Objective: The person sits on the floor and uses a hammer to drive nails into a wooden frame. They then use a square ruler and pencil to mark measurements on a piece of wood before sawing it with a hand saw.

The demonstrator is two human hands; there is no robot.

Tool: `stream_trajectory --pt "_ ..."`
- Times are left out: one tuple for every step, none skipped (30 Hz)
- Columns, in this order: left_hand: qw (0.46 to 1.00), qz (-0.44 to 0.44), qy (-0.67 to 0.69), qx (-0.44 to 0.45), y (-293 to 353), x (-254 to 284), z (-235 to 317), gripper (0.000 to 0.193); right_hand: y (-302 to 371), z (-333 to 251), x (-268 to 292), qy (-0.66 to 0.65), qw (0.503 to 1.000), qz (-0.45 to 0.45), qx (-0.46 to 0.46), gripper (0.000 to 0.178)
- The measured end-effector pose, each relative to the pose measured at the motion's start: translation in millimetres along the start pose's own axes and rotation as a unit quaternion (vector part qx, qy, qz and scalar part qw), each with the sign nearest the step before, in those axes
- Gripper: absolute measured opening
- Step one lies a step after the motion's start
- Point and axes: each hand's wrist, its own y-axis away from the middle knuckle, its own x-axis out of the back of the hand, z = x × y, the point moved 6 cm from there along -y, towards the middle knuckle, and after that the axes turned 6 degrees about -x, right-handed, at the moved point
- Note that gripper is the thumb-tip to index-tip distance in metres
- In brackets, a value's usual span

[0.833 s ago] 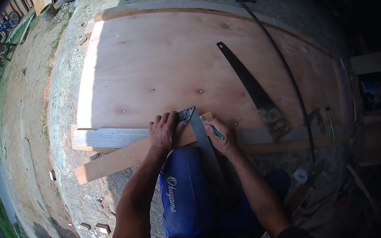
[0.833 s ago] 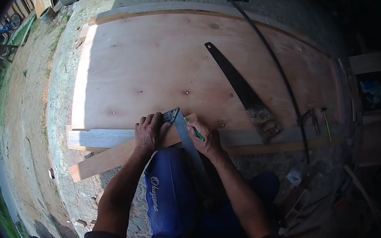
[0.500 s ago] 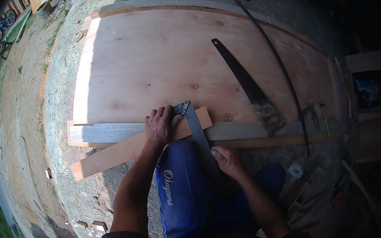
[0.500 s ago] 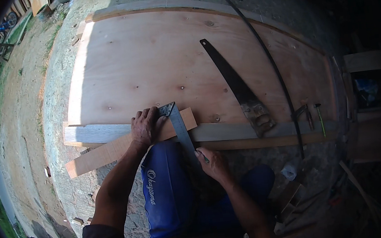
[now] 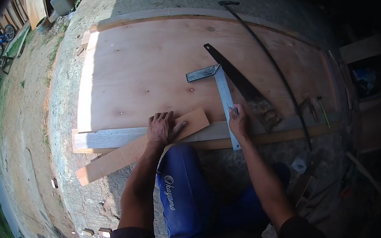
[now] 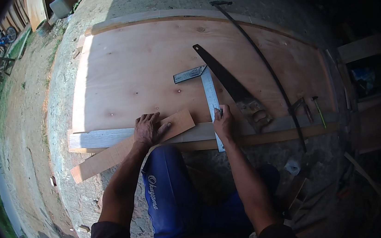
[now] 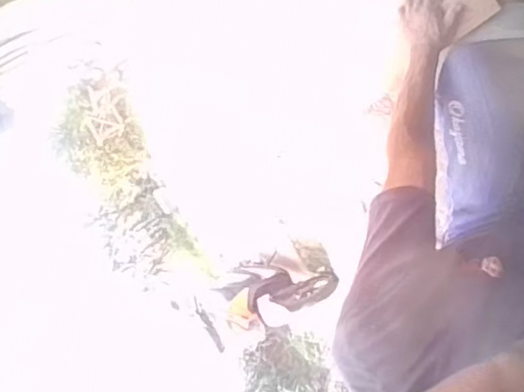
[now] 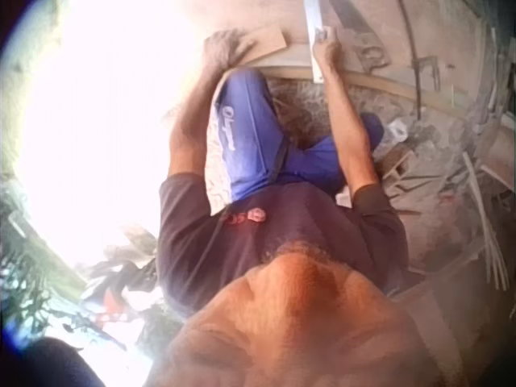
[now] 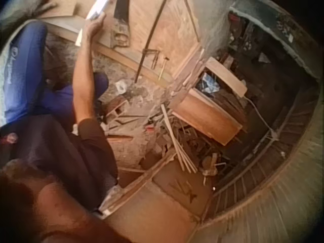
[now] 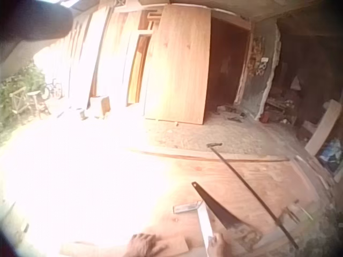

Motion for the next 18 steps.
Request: stream_trajectory --pt "0.999 -0.037 -0.005 0.002 -3 0 8 0.079 -15 12 4 0.016 1.000 -0.003 0.021 0.022" --pt "0.997 -0.072 -0.012 0.007 -2 5 13 0.077 -23 12 7 0.031 0.999 -0.009 0.044 0.023" --pt "0.994 -0.108 -0.020 0.011 -2 4 17 0.077 -26 14 6 0.049 0.996 -0.029 0.062 0.036" --pt "0.995 -0.099 -0.018 0.005 -2 5 15 0.076 -28 13 5 0.082 0.992 -0.039 0.092 0.041" --pt "0.996 -0.091 -0.016 0.000 -1 4 11 0.076 -30 13 4 0.115 0.985 -0.051 0.120 0.046" --pt "0.996 -0.083 -0.013 -0.005 -2 1 10 0.076 -32 14 4 0.150 0.976 -0.063 0.147 0.051" --pt "0.999 -0.045 -0.021 0.009 11 6 -8 0.072 -20 -1 -11 0.142 0.973 -0.172 0.055 0.068" --pt "0.998 -0.049 -0.030 -0.004 8 5 2 0.071 -20 3 9 0.163 0.971 -0.113 0.137 0.071" --pt "0.998 -0.051 -0.039 -0.016 2 5 14 0.071 -19 13 33 0.180 0.957 -0.054 0.219 0.074" --pt "0.997 -0.055 -0.060 -0.013 7 11 9 0.071 -17 17 44 0.216 0.965 -0.080 0.122 0.077" --pt "0.997 -0.043 -0.055 -0.033 3 7 17 0.071 -23 36 72 0.266 0.952 -0.010 0.153 0.076" --pt "0.996 -0.049 -0.060 -0.032 2 3 15 0.071 -23 54 86 0.331 0.940 0.014 0.082 0.075" --pt "0.996 -0.056 -0.065 -0.033 1 0 14 0.071 -22 67 98 0.392 0.919 0.039 0.009 0.074" --pt "0.995 -0.061 -0.066 -0.041 -3 -3 19 0.072 -26 79 107 0.411 0.911 0.025 -0.004 0.074" --pt "0.995 -0.054 -0.056 -0.057 -7 -2 23 0.071 -33 91 111 0.429 0.903 0.010 -0.020 0.074" --pt "0.995 -0.049 -0.049 -0.068 -5 1 18 0.072 -36 99 108 0.443 0.896 -0.009 -0.034 0.074" --pt "0.995 -0.045 -0.046 -0.074 -2 8 12 0.072 -26 69 100 0.470 0.877 -0.065 -0.070 0.071" --pt "0.994 -0.064 -0.036 -0.081 2 12 8 0.072 -28 74 91 0.464 0.879 -0.078 -0.076 0.071"
